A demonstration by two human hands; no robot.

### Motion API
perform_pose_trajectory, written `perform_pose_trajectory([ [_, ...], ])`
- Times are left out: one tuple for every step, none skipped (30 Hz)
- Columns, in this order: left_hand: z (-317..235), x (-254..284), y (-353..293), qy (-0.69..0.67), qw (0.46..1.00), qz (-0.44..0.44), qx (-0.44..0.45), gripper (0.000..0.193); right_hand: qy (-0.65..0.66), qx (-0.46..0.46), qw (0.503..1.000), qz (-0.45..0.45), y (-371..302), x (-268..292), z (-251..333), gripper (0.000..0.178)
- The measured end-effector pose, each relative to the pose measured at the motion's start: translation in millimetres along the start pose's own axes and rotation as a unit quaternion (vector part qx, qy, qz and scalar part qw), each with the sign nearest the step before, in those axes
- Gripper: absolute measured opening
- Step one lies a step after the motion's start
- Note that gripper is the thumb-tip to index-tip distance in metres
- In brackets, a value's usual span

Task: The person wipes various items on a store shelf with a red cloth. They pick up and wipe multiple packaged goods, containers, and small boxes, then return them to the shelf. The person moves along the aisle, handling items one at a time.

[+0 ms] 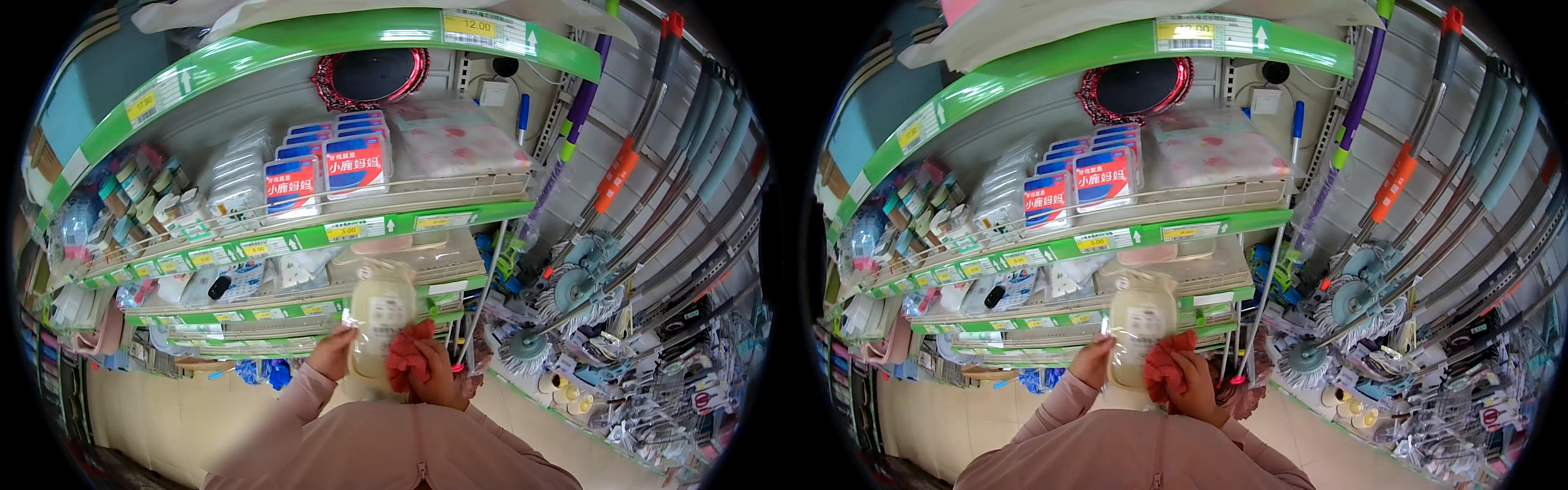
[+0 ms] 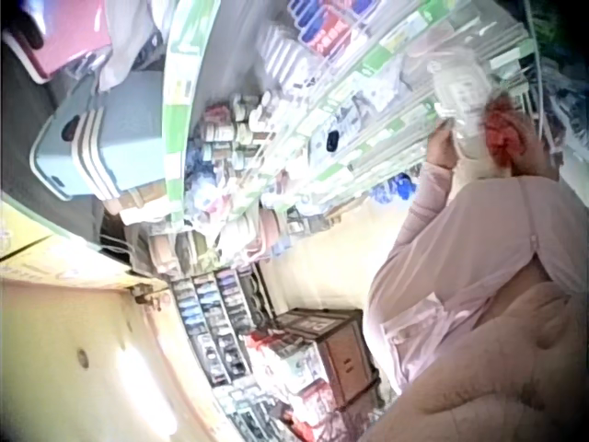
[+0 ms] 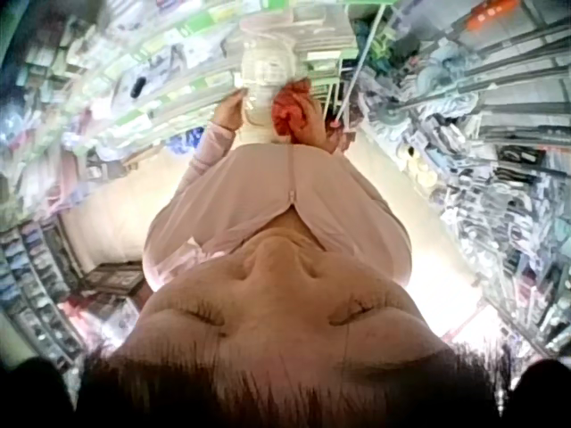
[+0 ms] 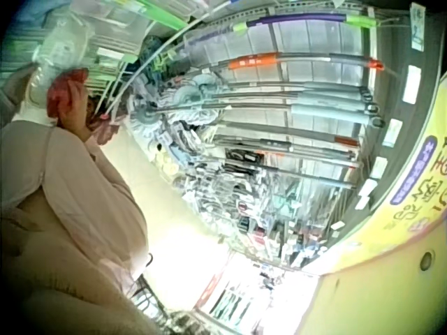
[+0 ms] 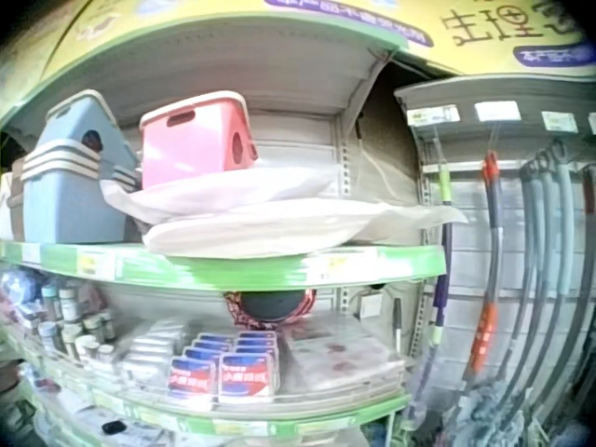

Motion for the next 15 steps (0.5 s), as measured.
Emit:
perform_pose_trajectory([
  [-11.8,2.7,0.8,-0.005,1.000,-0.011,-0.023,0.036,0.004,-0.005,1.000,0.014,-2.0,-2.7,-2.3,0.058],
  [-20.1,14.7,6.4,-0.009,0.998,-0.024,-0.053,0.036,0.018,-0.017,1.000,0.010,-2.1,-3.4,-5.1,0.055],
  [-28.3,26.5,10.4,-0.013,0.996,-0.038,-0.084,0.036,0.069,-0.089,0.994,-0.010,-9.0,-4.6,-16.9,0.053],
  [-42.1,23.4,11.8,-0.014,0.994,-0.031,-0.100,0.038,0.118,-0.161,0.979,-0.031,-19.7,-5.3,-31.5,0.051],
  [-55.6,19.1,15.8,-0.012,0.993,-0.019,-0.119,0.038,0.167,-0.230,0.957,-0.053,-30.3,-5.8,-44.1,0.049],
  [-68.9,16.1,19.4,-0.012,0.990,-0.009,-0.140,0.038,0.247,-0.313,0.912,-0.097,-28.9,-5.2,-40.2,0.042],
  [-83.3,12.3,23.9,-0.011,0.987,0.004,-0.163,0.039,0.252,-0.332,0.901,-0.122,-27.7,-1.7,-42.9,0.040],
  [-95.8,13.1,31.7,0.003,0.985,0.005,-0.173,0.039,0.258,-0.351,0.888,-0.148,-27.3,5.0,-48.5,0.039],
  [-108.6,16.0,40.8,0.018,0.983,0.006,-0.185,0.039,0.264,-0.368,0.875,-0.173,-25.8,11.1,-51.8,0.038],
  [-119.4,19.8,51.4,0.031,0.980,0.007,-0.197,0.039,0.277,-0.375,0.863,-0.194,-23.5,15.2,-51.1,0.038],
  [-129.4,23.3,62.8,0.036,0.976,-0.009,-0.216,0.039,0.273,-0.376,0.863,-0.201,-20.7,21.8,-48.0,0.039],
  [-138.7,27.6,74.3,0.041,0.971,-0.026,-0.234,0.039,0.269,-0.376,0.862,-0.207,-17.0,29.0,-41.3,0.039],
  [-147.6,29.7,86.8,0.047,0.965,-0.042,-0.253,0.038,0.266,-0.377,0.861,-0.214,-15.4,33.7,-37.7,0.039],
  [-156.1,31.6,101.0,0.030,0.965,-0.037,-0.257,0.039,0.286,-0.374,0.850,-0.237,-17.0,35.6,-37.4,0.037],
  [-163.8,31.8,116.1,0.013,0.965,-0.032,-0.260,0.039,0.288,-0.372,0.848,-0.244,-19.3,37.8,-40.8,0.037],
])
Point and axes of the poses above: each hand's wrist, its own y-axis towards the middle knuckle, its own x-axis out of the back of the hand, z = x × y, the point moved 2 cm from there along y, towards the middle knuckle, and after that the axes turned 13 degrees about -z, right-handed, at the moved point
